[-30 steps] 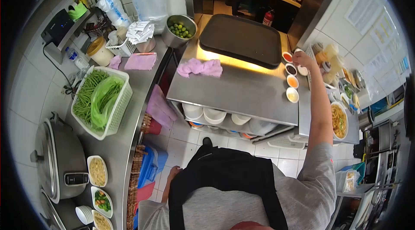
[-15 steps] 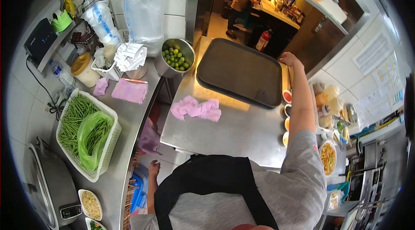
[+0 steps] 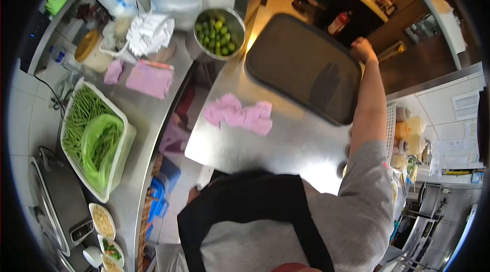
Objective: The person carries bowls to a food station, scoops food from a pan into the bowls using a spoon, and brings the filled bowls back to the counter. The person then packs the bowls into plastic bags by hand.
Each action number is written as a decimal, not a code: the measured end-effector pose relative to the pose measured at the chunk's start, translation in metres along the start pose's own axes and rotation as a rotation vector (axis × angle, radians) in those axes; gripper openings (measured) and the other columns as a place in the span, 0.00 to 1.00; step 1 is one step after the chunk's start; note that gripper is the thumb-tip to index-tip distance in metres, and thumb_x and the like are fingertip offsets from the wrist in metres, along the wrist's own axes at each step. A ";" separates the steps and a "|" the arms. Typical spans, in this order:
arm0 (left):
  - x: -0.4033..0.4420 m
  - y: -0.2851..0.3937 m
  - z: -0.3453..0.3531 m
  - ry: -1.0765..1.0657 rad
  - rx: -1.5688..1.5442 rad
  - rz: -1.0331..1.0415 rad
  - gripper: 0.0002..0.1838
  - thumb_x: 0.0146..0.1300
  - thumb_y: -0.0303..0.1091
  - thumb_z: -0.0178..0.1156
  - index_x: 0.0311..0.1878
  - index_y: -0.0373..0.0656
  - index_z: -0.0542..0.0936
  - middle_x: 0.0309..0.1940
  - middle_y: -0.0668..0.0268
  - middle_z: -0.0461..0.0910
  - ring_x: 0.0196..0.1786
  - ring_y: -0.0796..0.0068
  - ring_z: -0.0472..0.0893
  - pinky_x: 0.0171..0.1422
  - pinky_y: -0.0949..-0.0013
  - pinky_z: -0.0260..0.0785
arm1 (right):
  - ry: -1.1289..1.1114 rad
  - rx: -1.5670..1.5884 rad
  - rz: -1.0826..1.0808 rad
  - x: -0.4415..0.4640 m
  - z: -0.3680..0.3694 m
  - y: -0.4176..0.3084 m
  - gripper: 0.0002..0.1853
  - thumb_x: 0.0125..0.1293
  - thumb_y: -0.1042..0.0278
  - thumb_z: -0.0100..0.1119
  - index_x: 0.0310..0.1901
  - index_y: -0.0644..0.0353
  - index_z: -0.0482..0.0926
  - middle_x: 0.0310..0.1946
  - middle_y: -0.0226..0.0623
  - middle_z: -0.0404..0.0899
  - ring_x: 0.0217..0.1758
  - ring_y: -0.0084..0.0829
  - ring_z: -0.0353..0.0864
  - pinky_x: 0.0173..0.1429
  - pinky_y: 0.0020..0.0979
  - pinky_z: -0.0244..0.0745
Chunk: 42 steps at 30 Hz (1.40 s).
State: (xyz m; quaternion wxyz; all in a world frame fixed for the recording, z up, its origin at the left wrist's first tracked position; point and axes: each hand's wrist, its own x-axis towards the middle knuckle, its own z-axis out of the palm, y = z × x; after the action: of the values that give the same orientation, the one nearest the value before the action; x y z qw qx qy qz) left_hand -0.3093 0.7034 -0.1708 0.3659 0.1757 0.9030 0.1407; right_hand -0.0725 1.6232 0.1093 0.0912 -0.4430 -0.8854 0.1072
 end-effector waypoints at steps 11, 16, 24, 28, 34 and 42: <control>0.011 0.093 -0.081 0.031 -0.316 -0.101 0.21 0.49 0.38 0.54 0.46 0.37 0.72 0.27 0.56 0.78 0.26 0.66 0.78 0.33 0.68 0.70 | -0.314 -0.151 0.565 -0.042 -0.008 -0.061 0.13 0.57 0.64 0.40 0.33 0.59 0.75 0.20 0.41 0.74 0.18 0.28 0.73 0.19 0.32 0.63; 0.001 0.081 -0.062 -0.039 -0.155 -0.163 0.21 0.49 0.40 0.56 0.46 0.40 0.72 0.32 0.53 0.78 0.36 0.61 0.78 0.42 0.65 0.69 | -0.586 0.649 0.458 -0.049 -0.052 -0.110 0.15 0.57 0.62 0.40 0.15 0.57 0.67 0.09 0.31 0.65 0.09 0.25 0.61 0.13 0.26 0.55; -0.020 0.073 -0.053 -0.126 -0.124 -0.162 0.21 0.49 0.41 0.57 0.45 0.40 0.74 0.38 0.52 0.76 0.44 0.57 0.75 0.48 0.63 0.66 | -0.446 0.978 0.631 -0.065 -0.057 -0.113 0.15 0.61 0.59 0.39 0.17 0.50 0.64 0.08 0.22 0.60 0.08 0.18 0.56 0.11 0.22 0.50; -0.014 0.080 -0.063 -0.076 -0.040 -0.073 0.21 0.49 0.41 0.57 0.45 0.41 0.74 0.38 0.52 0.76 0.44 0.57 0.75 0.48 0.64 0.66 | -0.424 0.898 0.663 -0.076 -0.042 -0.111 0.11 0.61 0.62 0.38 0.23 0.50 0.66 0.10 0.25 0.65 0.10 0.20 0.62 0.15 0.23 0.56; -0.003 0.092 -0.068 -0.081 -0.127 -0.115 0.19 0.49 0.40 0.57 0.44 0.42 0.74 0.35 0.54 0.77 0.40 0.59 0.77 0.46 0.64 0.68 | -0.322 0.797 0.684 -0.079 -0.033 -0.112 0.07 0.60 0.67 0.38 0.35 0.53 0.68 0.17 0.30 0.72 0.15 0.24 0.70 0.22 0.26 0.64; -0.009 0.085 -0.063 -0.065 -0.092 -0.100 0.20 0.47 0.42 0.58 0.43 0.42 0.74 0.33 0.55 0.78 0.40 0.59 0.77 0.46 0.65 0.68 | -0.007 0.533 0.587 -0.062 -0.027 -0.081 0.13 0.58 0.68 0.44 0.46 0.58 0.68 0.24 0.35 0.75 0.23 0.27 0.75 0.25 0.29 0.68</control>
State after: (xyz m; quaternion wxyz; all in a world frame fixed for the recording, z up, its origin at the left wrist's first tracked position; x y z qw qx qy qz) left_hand -0.3295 0.7675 -0.0891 0.4093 0.1178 0.8909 0.1579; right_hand -0.0910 1.5294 0.1528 0.1654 -0.6378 -0.6626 0.3561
